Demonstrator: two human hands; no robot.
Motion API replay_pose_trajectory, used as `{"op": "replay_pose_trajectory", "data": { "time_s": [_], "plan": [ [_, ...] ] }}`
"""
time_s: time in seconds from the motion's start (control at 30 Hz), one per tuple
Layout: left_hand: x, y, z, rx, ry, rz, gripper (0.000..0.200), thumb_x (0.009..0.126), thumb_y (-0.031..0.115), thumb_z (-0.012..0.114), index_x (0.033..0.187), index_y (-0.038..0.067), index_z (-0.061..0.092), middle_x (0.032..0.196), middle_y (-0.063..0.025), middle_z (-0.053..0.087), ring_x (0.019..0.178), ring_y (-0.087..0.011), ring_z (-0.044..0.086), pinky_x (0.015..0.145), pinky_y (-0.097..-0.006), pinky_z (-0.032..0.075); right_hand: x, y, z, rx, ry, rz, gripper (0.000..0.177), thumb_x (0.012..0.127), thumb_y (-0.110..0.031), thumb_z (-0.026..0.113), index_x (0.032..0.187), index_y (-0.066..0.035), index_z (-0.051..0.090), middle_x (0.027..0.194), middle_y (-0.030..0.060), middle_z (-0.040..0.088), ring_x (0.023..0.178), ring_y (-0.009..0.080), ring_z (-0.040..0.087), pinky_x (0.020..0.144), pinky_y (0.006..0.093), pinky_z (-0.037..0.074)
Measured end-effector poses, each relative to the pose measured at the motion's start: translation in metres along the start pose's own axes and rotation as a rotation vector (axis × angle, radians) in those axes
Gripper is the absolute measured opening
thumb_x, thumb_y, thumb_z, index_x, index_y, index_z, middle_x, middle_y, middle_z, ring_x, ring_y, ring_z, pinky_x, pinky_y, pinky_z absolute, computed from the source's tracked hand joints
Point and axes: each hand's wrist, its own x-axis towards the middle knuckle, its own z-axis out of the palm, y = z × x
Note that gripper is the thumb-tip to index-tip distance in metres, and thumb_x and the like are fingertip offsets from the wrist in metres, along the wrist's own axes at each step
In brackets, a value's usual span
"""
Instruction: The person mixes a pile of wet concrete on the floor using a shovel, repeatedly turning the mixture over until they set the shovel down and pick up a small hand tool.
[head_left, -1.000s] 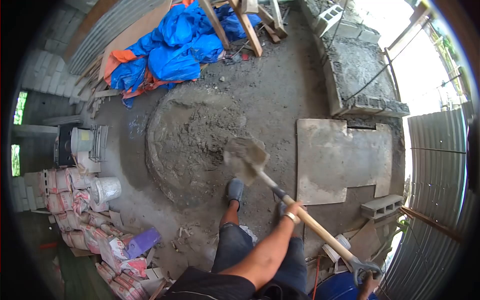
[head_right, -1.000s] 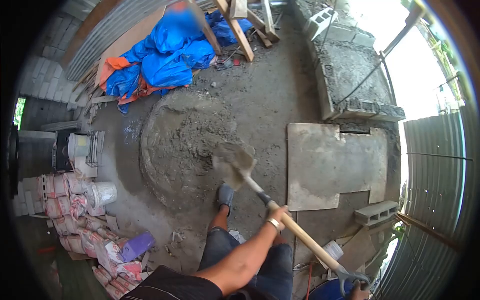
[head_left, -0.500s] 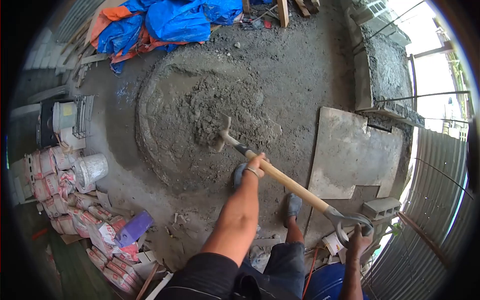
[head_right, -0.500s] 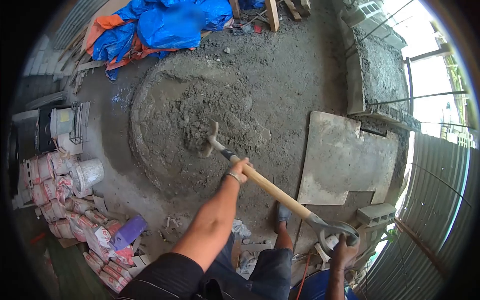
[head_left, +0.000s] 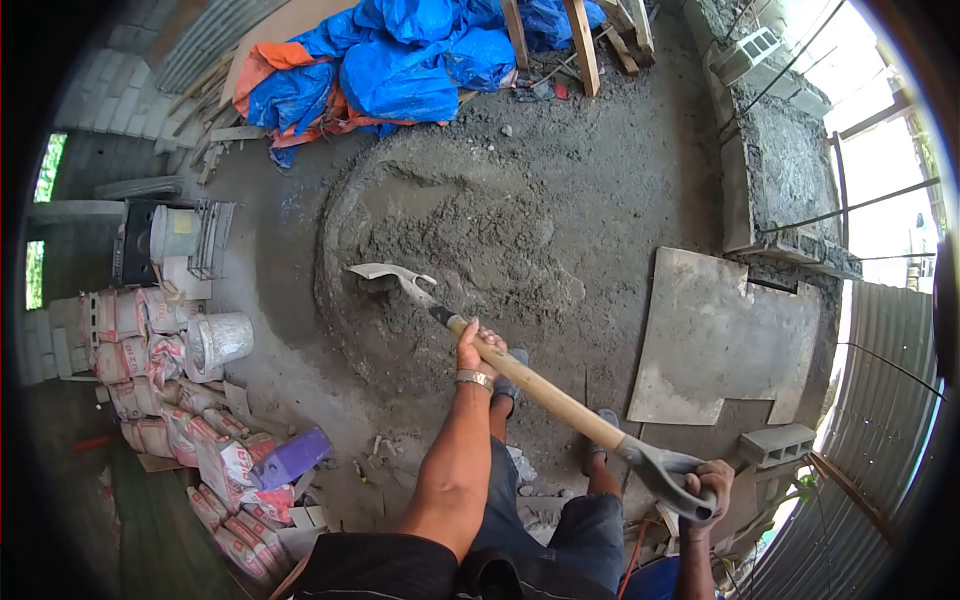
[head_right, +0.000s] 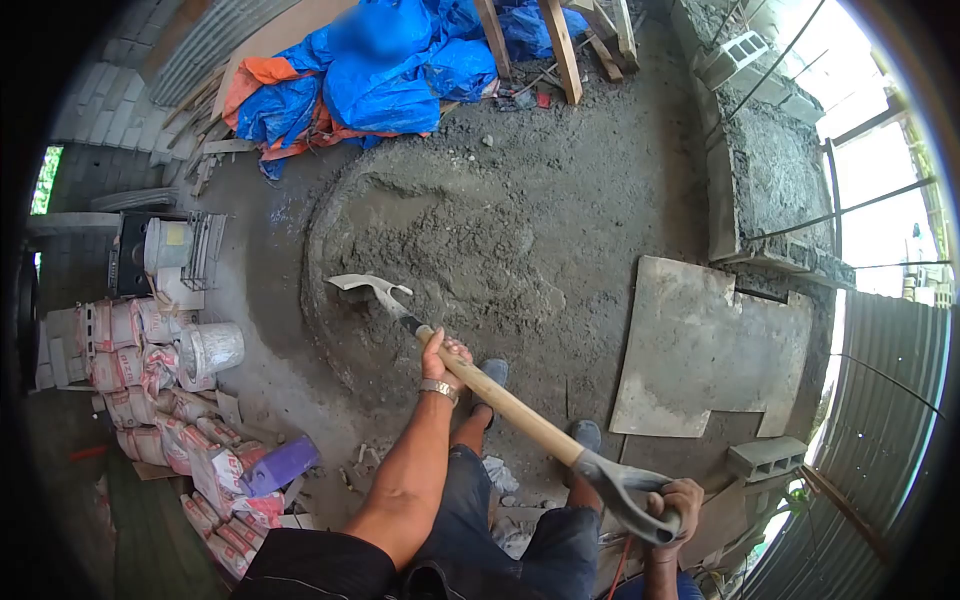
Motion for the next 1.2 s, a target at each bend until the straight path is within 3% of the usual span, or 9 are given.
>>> {"op": "replay_pose_trajectory", "data": {
  "time_s": [0.23,0.33,0.4,0.57,0.7,0.73,0.93,1.03,1.2],
  "plan": [
    [-0.02,-0.172,0.003,0.075,-0.094,-0.276,0.021,0.079,0.02,0.069,0.076,0.011,0.051,0.064,-0.0026,0.051,0.061,-0.0197,0.054,0.064,-0.0389,0.047,-0.114,0.092,-0.119,0.087,0.022,1.181,0.016,0.077,-0.01,0.059,0.088,0.002,0.059,0.085,0.005,0.059,0.081,0.0142,0.055,0.072,0.027,0.044],
    [0.0,-0.274,-0.008,0.301,0.112,-0.466,0.023,0.075,0.018,0.073,0.078,0.01,0.051,0.063,-0.0032,0.051,0.054,-0.0207,0.053,0.056,-0.0373,0.048,-0.182,0.109,-0.157,0.014,0.25,1.304,0.017,0.082,-0.014,0.056,0.09,0.001,0.057,0.072,0.0017,0.054,0.064,0.0087,0.047,0.057,0.0232,0.038],
    [0.013,-0.334,-0.009,0.437,0.218,-0.545,0.025,0.073,0.019,0.074,0.079,0.01,0.051,0.064,-0.0043,0.052,0.052,-0.0216,0.054,0.053,-0.0373,0.048,-0.185,0.085,-0.17,0.111,0.526,0.969,0.024,0.078,-0.012,0.07,0.092,0.006,0.061,0.087,0.0105,0.064,0.075,0.0181,0.058,0.068,0.0289,0.047],
    [0.052,-0.384,0.0,0.434,0.189,-0.718,0.027,0.074,0.022,0.075,0.08,0.01,0.052,0.068,-0.0047,0.052,0.058,-0.0217,0.054,0.054,-0.0366,0.049,-0.153,0.078,-0.165,-0.277,0.522,0.942,0.023,0.079,-0.013,0.064,0.094,0.004,0.06,0.082,0.0069,0.059,0.07,0.0129,0.052,0.061,0.0274,0.043],
    [0.137,-0.253,0.028,0.403,0.106,-0.565,0.023,0.082,0.027,0.064,0.074,0.009,0.051,0.064,-0.0068,0.053,0.057,-0.0228,0.054,0.057,-0.0386,0.048,-0.031,0.09,-0.049,-0.249,0.41,0.829,0.018,0.08,-0.01,0.061,0.094,0.0,0.057,0.077,0.0021,0.054,0.063,0.0118,0.05,0.057,0.0257,0.041],
    [0.151,-0.204,0.037,0.282,0.054,-0.504,0.023,0.082,0.026,0.065,0.075,0.009,0.051,0.064,-0.0064,0.053,0.059,-0.0227,0.054,0.061,-0.0394,0.049,0.014,0.064,-0.018,-0.163,0.378,1.11,0.011,0.081,-0.008,0.06,0.09,-0.001,0.056,0.069,-0.0004,0.052,0.053,0.0075,0.045,0.049,0.0233,0.037],
    [0.16,-0.041,0.059,0.103,0.022,-0.186,0.019,0.079,0.019,0.065,0.074,0.009,0.05,0.062,-0.0059,0.053,0.06,-0.0222,0.053,0.062,-0.0378,0.048,0.094,0.019,0.067,-0.085,0.282,0.658,0.008,0.08,-0.006,0.06,0.086,-0.003,0.056,0.068,0.0013,0.053,0.059,0.0119,0.052,0.052,0.0262,0.041],
    [0.142,0.002,0.056,0.077,0.018,-0.102,0.017,0.078,0.013,0.065,0.075,0.01,0.049,0.061,-0.0037,0.051,0.057,-0.0188,0.051,0.06,-0.0341,0.048,0.108,-0.019,0.08,-0.327,0.092,-0.139,0.017,0.075,-0.005,0.066,0.08,-0.005,0.05,0.063,0.0093,0.049,0.054,0.0252,0.05,0.051,0.0333,0.039],
    [0.092,0.025,0.036,0.205,-0.024,-0.003,0.018,0.081,0.019,0.063,0.074,0.011,0.048,0.059,-0.0017,0.051,0.052,-0.0184,0.051,0.057,-0.0347,0.048,0.068,-0.026,0.067,0.042,-0.026,-0.261,0.028,0.071,-0.005,0.072,0.075,-0.008,0.045,0.059,0.0059,0.045,0.051,0.02,0.045,0.049,0.0318,0.036]
  ]
}}
